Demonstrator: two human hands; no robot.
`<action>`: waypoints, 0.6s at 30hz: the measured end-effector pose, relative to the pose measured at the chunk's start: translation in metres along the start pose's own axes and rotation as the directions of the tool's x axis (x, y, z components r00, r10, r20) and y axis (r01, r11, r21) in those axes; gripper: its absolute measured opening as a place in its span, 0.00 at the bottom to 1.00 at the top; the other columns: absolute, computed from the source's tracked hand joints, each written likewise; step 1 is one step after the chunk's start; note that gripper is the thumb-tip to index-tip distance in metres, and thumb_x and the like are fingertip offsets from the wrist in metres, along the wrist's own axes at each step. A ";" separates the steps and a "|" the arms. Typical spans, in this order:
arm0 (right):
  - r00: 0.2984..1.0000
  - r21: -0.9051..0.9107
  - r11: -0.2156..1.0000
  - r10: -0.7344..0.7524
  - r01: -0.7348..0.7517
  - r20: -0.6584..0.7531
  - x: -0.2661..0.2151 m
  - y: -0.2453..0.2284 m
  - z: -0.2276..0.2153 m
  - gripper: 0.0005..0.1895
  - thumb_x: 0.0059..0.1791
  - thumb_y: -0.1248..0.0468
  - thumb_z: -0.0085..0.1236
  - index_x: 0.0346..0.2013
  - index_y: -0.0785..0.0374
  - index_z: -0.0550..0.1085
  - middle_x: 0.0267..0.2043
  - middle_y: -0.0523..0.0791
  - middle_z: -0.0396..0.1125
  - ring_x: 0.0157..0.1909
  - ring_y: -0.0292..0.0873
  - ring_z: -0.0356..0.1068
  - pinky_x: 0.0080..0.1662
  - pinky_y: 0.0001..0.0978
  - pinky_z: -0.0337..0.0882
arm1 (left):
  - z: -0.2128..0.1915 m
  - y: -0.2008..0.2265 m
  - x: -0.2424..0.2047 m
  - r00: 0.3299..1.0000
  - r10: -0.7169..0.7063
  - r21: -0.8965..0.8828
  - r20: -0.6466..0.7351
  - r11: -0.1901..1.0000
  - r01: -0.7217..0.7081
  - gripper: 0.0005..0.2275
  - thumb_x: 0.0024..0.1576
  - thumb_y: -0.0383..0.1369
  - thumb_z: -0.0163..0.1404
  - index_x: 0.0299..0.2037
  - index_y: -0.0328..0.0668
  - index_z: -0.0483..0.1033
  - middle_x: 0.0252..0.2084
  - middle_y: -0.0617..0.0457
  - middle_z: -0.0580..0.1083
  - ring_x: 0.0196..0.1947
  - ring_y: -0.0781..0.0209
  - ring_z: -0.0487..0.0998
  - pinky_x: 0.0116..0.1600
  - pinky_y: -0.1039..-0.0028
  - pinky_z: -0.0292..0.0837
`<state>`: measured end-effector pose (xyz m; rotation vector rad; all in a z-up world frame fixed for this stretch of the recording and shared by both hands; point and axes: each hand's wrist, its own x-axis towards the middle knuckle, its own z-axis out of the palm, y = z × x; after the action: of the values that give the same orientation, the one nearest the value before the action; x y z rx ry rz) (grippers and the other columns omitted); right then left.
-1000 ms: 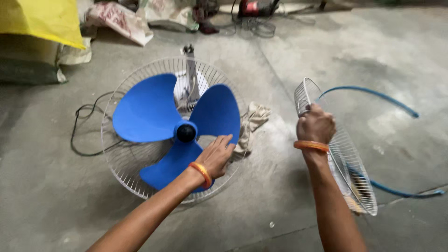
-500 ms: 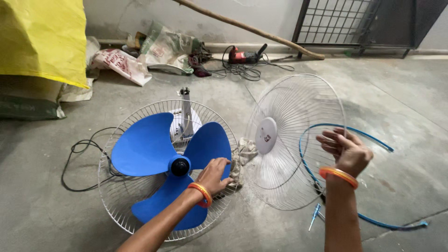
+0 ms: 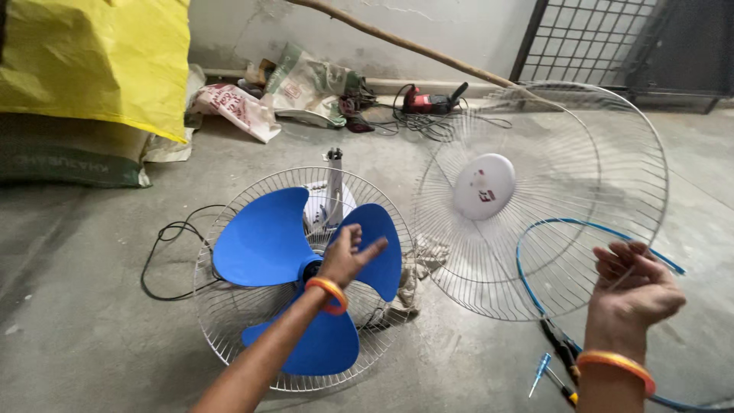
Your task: The person reassembles an electric fan by attaching the front grille to the fan head and then fitting a blue plastic ring around the grille, securing it in place.
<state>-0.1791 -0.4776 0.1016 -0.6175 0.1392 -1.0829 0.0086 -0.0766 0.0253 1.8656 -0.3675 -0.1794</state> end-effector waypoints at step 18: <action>0.852 0.298 0.861 0.479 -0.411 -0.210 0.000 0.064 -0.045 0.12 0.48 0.64 0.44 0.32 0.63 0.77 0.25 0.43 0.70 0.26 0.37 0.68 0.30 0.29 0.62 | -0.039 -0.004 0.027 0.994 -0.005 -0.543 -0.110 0.838 -0.055 0.47 0.47 0.64 0.54 0.64 0.25 0.63 0.61 0.41 0.72 0.63 0.48 0.71 0.67 0.62 0.64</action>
<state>-0.1464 -0.4750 0.0306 -0.1874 0.3718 -0.7056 0.0468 -0.0496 0.0362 1.2944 -0.2328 -0.1461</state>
